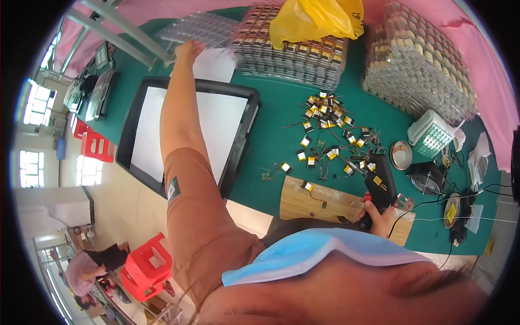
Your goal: Applying glue to small circuit boards and batteries, and organizing them into protective plastic trays on an assembly line.
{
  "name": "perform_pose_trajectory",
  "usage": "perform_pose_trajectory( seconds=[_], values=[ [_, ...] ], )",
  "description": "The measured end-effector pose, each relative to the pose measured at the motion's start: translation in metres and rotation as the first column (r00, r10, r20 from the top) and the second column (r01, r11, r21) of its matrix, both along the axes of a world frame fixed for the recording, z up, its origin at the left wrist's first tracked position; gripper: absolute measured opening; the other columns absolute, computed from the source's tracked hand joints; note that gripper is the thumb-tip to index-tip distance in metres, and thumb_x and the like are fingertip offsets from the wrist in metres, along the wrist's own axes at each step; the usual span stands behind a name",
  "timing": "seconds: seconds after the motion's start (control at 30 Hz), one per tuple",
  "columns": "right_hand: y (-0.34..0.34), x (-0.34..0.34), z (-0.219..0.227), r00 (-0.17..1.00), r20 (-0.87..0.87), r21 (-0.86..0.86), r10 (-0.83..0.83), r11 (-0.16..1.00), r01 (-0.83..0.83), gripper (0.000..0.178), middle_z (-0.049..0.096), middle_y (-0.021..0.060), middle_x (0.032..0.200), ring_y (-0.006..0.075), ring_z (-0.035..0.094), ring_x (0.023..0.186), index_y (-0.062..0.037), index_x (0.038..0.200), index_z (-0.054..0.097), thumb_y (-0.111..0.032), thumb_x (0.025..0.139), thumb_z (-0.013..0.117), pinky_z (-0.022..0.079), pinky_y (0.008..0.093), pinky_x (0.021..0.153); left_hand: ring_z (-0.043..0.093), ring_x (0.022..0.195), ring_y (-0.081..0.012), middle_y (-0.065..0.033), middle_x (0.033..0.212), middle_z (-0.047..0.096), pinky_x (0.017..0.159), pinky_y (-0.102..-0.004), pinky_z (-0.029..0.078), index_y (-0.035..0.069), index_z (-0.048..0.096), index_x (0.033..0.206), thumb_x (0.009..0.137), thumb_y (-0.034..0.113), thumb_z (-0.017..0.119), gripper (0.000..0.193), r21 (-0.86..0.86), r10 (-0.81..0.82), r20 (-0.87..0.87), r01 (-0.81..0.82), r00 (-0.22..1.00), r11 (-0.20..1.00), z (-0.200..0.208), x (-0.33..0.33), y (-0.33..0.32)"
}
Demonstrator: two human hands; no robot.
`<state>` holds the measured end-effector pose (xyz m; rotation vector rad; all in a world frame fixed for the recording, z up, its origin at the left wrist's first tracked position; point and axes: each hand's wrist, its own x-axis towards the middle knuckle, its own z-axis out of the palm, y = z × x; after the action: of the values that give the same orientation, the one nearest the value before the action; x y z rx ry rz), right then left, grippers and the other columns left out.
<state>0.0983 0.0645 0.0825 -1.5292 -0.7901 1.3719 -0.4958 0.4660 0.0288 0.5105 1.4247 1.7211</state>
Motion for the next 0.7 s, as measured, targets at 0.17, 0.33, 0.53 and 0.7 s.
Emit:
perform_pose_trajectory(
  seconds=[0.17, 0.33, 0.53, 0.7],
  values=[
    [-0.016, 0.002, 0.008, 0.993, -0.073, 0.059, 0.09, 0.995, -0.086, 0.03, 0.062, 0.0109, 0.085, 0.0144, 0.056, 0.054, 0.0053, 0.109, 0.056, -0.005, 0.082, 0.063, 0.049, 0.0276, 0.049, 0.068, 0.064, -0.0323, -0.0225, 0.088, 0.064, 0.05, -0.0356, 0.056, -0.005, 0.043, 0.088, 0.082, 0.003, 0.059, 0.018, 0.208, 0.078, -0.38, 0.003, 0.922, 0.978, 0.078, -0.013, -0.079],
    [-0.024, 0.008, 0.006, 0.992, -0.057, 0.13, 0.111, 0.986, -0.103, 0.033, 0.062, 0.0122, 0.087, 0.0152, 0.055, 0.053, 0.0058, 0.113, 0.055, -0.011, 0.085, 0.061, 0.048, 0.0289, 0.048, 0.068, 0.063, -0.0235, -0.0206, 0.088, 0.063, 0.047, -0.0306, 0.052, 0.002, 0.036, 0.093, 0.086, 0.008, 0.061, 0.026, 0.47, 0.462, -0.446, -0.239, 0.767, 0.85, 0.112, 0.032, -0.112],
    [-0.013, 0.012, 0.028, 0.936, -0.343, 0.238, 0.084, 0.971, 0.0, 0.04, 0.056, 0.0091, 0.079, 0.016, 0.053, 0.058, -0.0011, 0.123, 0.047, -0.02, 0.09, 0.057, 0.047, 0.0302, 0.053, 0.068, 0.072, -0.0249, -0.0222, 0.107, 0.061, 0.053, -0.0293, 0.054, 0.004, 0.03, 0.096, 0.091, 0.01, 0.057, 0.028, 0.693, 0.469, -0.308, -0.142, 0.828, 0.707, 0.162, 0.114, -0.229],
    [0.029, -0.019, 0.051, 0.858, -0.43, 0.412, 0.282, 0.906, -0.092, 0.031, 0.056, 0.0098, 0.098, 0.017, 0.052, 0.079, -0.0036, 0.116, 0.046, -0.018, 0.091, 0.058, 0.046, 0.0332, 0.072, 0.068, 0.075, -0.0268, -0.0239, 0.111, 0.06, 0.053, -0.0307, 0.055, 0.007, 0.029, 0.093, 0.095, 0.01, 0.051, 0.023, 0.611, 0.169, -0.292, 0.048, 0.941, 0.79, 0.161, 0.204, -0.333]
  ],
)
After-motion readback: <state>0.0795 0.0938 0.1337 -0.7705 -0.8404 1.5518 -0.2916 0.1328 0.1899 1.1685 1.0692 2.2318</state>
